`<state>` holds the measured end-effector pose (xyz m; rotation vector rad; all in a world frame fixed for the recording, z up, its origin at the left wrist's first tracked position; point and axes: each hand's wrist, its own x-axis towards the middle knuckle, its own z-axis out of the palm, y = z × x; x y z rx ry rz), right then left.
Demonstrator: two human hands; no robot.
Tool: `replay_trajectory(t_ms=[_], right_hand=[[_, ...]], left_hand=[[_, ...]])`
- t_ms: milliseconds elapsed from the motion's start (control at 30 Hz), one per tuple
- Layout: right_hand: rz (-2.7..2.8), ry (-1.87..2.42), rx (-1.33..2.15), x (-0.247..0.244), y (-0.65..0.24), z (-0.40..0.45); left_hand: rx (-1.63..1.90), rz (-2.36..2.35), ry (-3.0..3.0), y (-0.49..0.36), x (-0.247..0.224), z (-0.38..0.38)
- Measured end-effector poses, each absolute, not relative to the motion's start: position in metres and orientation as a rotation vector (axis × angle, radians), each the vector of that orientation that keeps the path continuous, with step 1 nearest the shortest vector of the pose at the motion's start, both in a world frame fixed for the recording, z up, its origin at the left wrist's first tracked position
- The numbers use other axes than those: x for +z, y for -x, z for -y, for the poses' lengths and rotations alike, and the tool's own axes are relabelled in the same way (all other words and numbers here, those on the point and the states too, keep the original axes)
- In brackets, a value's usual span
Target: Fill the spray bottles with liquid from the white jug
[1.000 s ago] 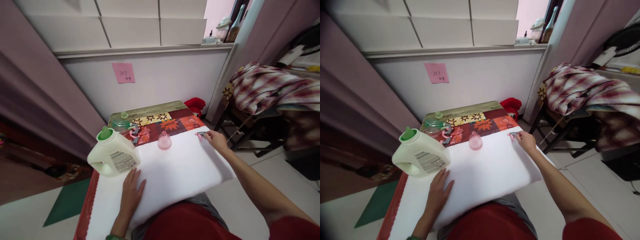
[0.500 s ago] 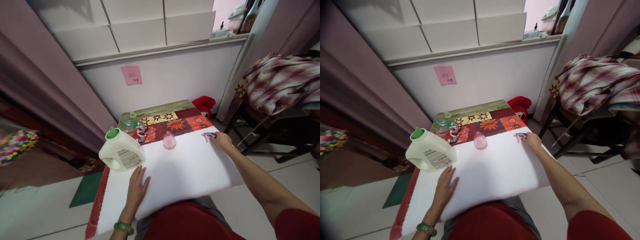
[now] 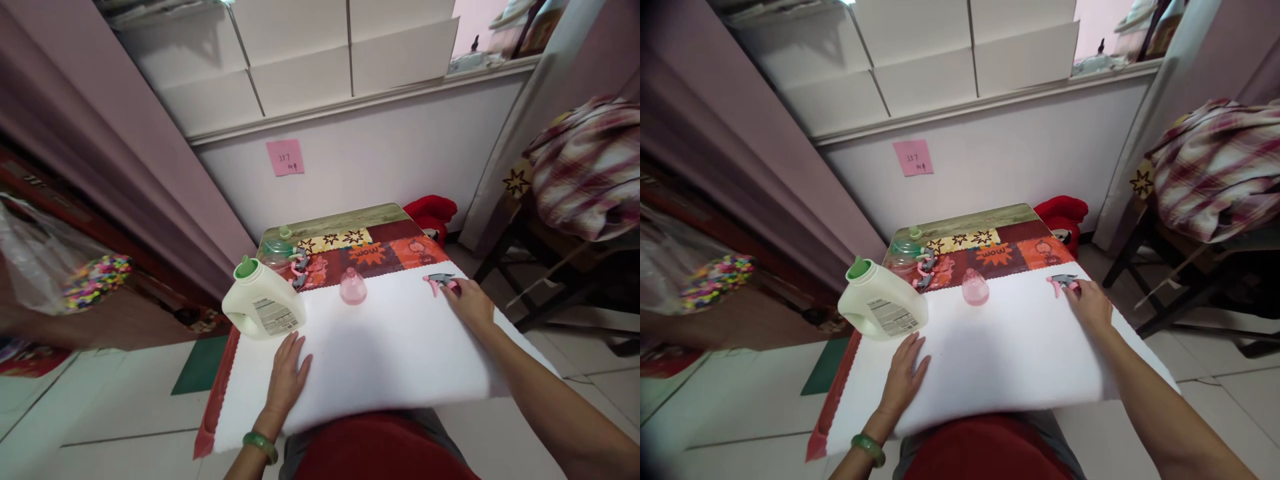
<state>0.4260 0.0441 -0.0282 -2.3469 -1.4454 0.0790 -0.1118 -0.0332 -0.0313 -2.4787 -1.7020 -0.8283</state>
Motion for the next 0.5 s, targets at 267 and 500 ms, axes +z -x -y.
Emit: replay_trajectory(t_ms=[267, 500], right_hand=[[1.457, 2.31, 0.01, -0.036, -0.422, -0.041], [1.516, 2.304, 0.1, -0.031, -0.431, -0.042]], left_hand=[[-0.838, 1.691, 2.474, 0.114, -0.033, 0.032], [-0.905, 1.678, 2.488, 0.096, -0.022, 0.03]])
